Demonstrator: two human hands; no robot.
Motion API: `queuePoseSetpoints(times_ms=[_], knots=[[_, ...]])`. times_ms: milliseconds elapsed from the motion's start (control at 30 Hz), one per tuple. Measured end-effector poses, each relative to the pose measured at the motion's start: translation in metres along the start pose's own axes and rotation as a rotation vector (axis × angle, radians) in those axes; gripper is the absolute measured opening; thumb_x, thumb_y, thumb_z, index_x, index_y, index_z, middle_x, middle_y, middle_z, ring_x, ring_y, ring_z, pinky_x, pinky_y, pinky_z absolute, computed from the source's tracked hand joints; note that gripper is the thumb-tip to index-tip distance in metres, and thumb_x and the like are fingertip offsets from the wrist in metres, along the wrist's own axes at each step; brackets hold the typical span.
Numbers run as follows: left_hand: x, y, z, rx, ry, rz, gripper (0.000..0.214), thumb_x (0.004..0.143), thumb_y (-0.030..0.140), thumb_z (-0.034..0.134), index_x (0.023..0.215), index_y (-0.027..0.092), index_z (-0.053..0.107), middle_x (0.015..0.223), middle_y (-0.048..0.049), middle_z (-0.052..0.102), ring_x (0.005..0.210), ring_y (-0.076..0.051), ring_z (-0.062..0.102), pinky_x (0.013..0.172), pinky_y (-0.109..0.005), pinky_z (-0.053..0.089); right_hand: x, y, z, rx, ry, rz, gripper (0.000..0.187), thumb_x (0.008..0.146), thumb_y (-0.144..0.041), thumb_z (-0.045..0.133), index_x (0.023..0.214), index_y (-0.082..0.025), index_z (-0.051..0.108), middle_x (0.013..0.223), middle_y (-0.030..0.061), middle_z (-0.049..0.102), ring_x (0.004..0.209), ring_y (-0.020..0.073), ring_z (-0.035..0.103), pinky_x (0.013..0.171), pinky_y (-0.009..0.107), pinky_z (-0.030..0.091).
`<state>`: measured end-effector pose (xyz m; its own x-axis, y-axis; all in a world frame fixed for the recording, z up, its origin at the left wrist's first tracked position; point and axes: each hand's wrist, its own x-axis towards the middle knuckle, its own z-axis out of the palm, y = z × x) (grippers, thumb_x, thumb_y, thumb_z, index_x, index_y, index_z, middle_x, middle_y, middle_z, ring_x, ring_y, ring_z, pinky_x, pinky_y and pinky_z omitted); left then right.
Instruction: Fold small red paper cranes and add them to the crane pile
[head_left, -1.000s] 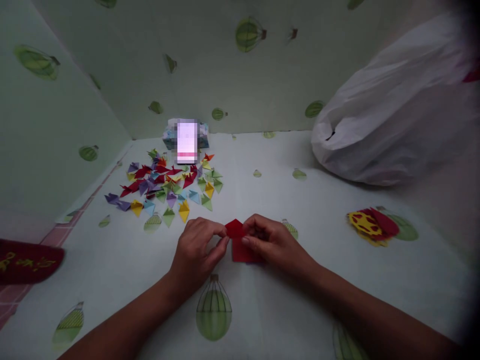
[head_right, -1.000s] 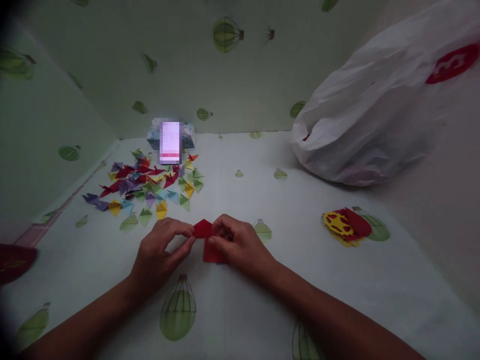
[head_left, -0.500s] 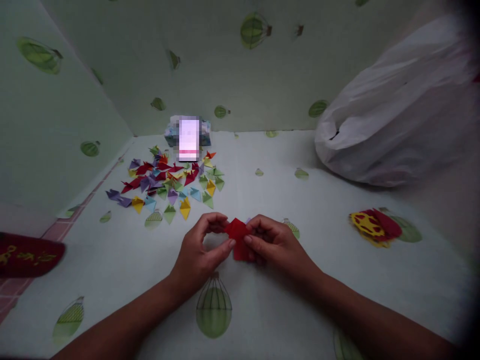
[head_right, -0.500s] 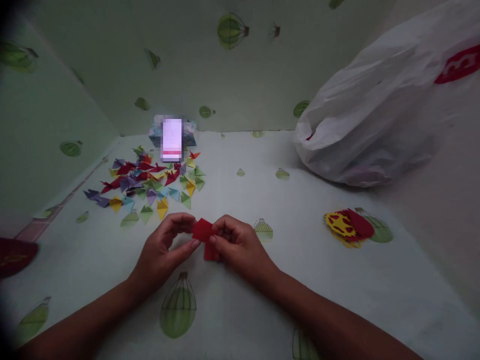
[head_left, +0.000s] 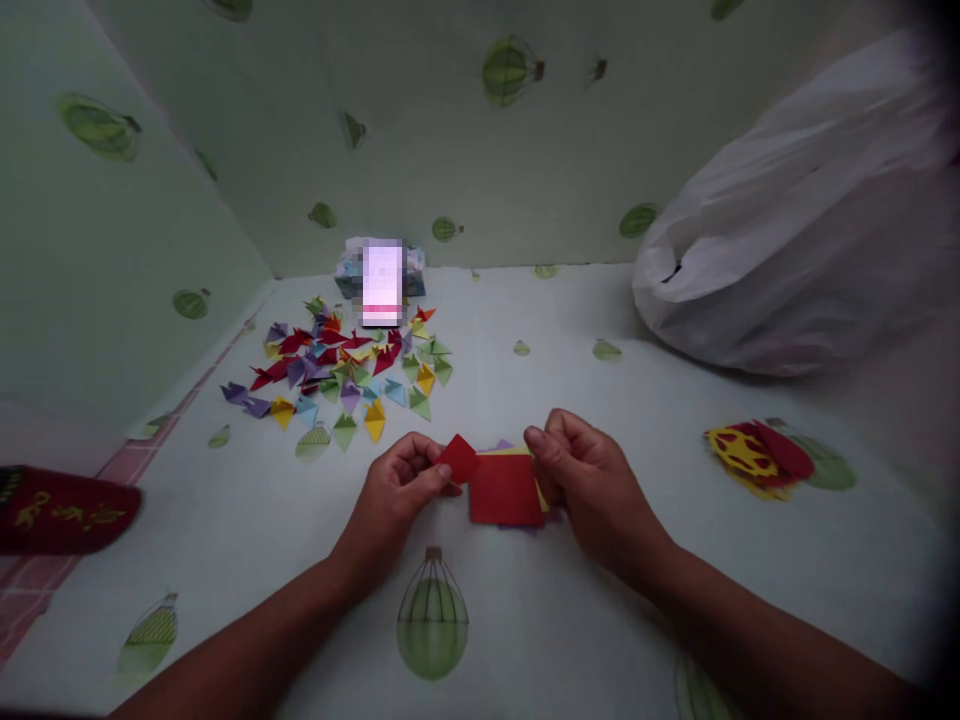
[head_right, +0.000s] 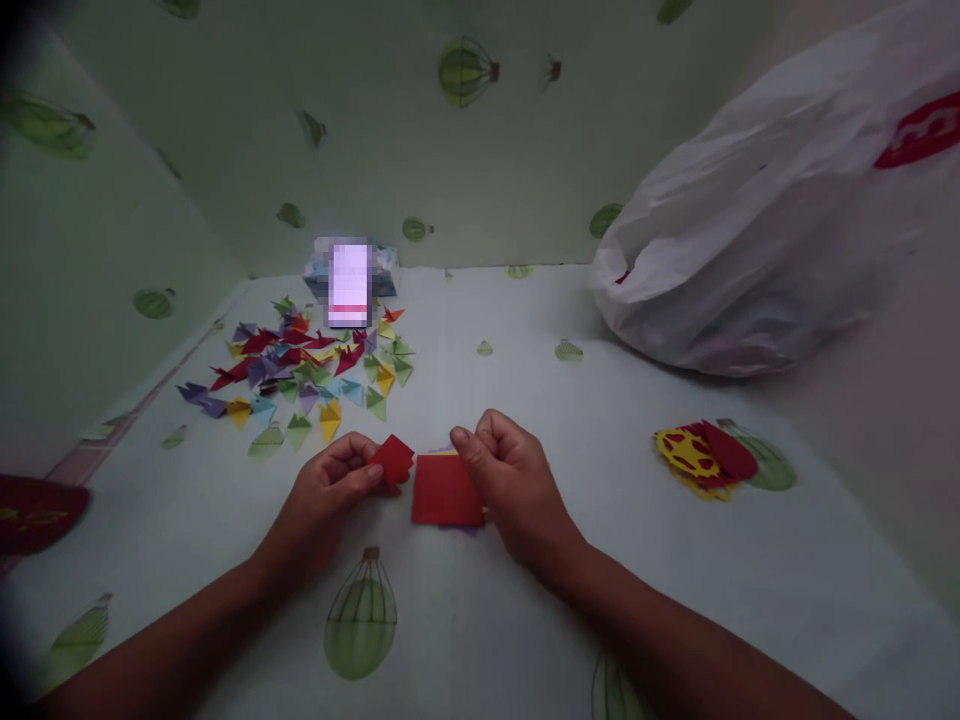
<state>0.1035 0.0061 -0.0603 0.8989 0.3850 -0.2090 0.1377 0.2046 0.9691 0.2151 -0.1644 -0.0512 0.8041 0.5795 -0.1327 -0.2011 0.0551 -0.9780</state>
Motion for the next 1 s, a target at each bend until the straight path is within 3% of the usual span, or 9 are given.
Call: queuePoseSetpoints(times_ms=[200,367,500,633,733,900,1000], knots=[[-0.0031,0.0084,0.0046,0.044,-0.02,-0.025,0.022,0.078,0.031,0.07,0.081,0.018,0.052,0.07,-0.0018,0.07,0.065,-0.014,0.065,0.066,-0.026,0.051,-0.0021,-0.0006,0.0008,-0.132,-0.176,0.0,0.052,0.096,-0.06,0.045,0.062,-0.021,0.035,0.053,-0.0057,0.033,0.047,0.0086,0.029,0.045,0.025,0.023],[-0.0054,0.0092,0.0084,0.171,-0.013,0.048,0.018,0.077,0.026,0.07,0.079,0.017,0.054,0.069,0.0007,0.065,0.064,-0.012,0.061,0.063,-0.023,0.049,-0.0005,0.0006,0.0063,-0.179,-0.249,0.009,0.034,0.087,-0.051,0.064,0.083,-0.019,0.053,0.065,-0.0044,0.048,0.055,0.0093,0.042,0.051,0.022,0.032],[-0.0055,0.0049,0.0093,0.222,-0.024,0.123,0.014,0.077,0.023,0.071,0.081,0.017,0.059,0.075,0.0012,0.062,0.067,-0.01,0.058,0.063,-0.022,0.048,-0.0003,0.005,0.0076,-0.1,-0.369,0.05,0.028,0.084,-0.042,0.069,0.084,-0.017,0.058,0.074,-0.0003,0.058,0.062,0.0102,0.05,0.056,0.023,0.037],[-0.0037,0.0055,0.0089,0.118,-0.043,0.055,0.022,0.074,0.026,0.075,0.089,0.017,0.063,0.08,0.0,0.066,0.071,-0.012,0.061,0.066,-0.023,0.05,-0.0003,0.0074,0.0066,-0.119,-0.306,0.037,0.02,0.085,-0.034,0.066,0.079,-0.017,0.057,0.069,-0.0024,0.056,0.055,0.0076,0.046,0.053,0.022,0.035],[-0.0029,0.0077,0.0082,0.118,-0.096,-0.033,0.021,0.075,0.031,0.074,0.085,0.015,0.066,0.073,-0.001,0.067,0.066,-0.011,0.059,0.064,-0.023,0.047,-0.0006,0.0059,0.0071,-0.101,-0.302,0.048,0.019,0.085,-0.033,0.065,0.08,-0.017,0.056,0.064,-0.0044,0.053,0.05,0.0068,0.043,0.048,0.022,0.033],[-0.0026,0.0083,0.0073,0.173,-0.057,-0.041,0.022,0.075,0.034,0.073,0.076,0.015,0.064,0.065,0.0013,0.062,0.059,-0.009,0.052,0.057,-0.021,0.04,-0.0032,0.0037,0.0088,-0.064,-0.302,0.021,0.025,0.093,-0.043,0.057,0.09,-0.019,0.055,0.067,-0.004,0.053,0.049,0.0075,0.045,0.046,0.022,0.033],[-0.0023,0.0077,0.0071,0.168,-0.022,-0.05,0.024,0.074,0.035,0.074,0.074,0.015,0.062,0.062,0.0029,0.058,0.057,-0.009,0.048,0.056,-0.02,0.037,-0.0018,0.0052,0.0072,-0.014,-0.185,-0.01,0.031,0.096,-0.049,0.053,0.083,-0.021,0.049,0.064,-0.0064,0.046,0.048,0.0064,0.038,0.045,0.021,0.029]])
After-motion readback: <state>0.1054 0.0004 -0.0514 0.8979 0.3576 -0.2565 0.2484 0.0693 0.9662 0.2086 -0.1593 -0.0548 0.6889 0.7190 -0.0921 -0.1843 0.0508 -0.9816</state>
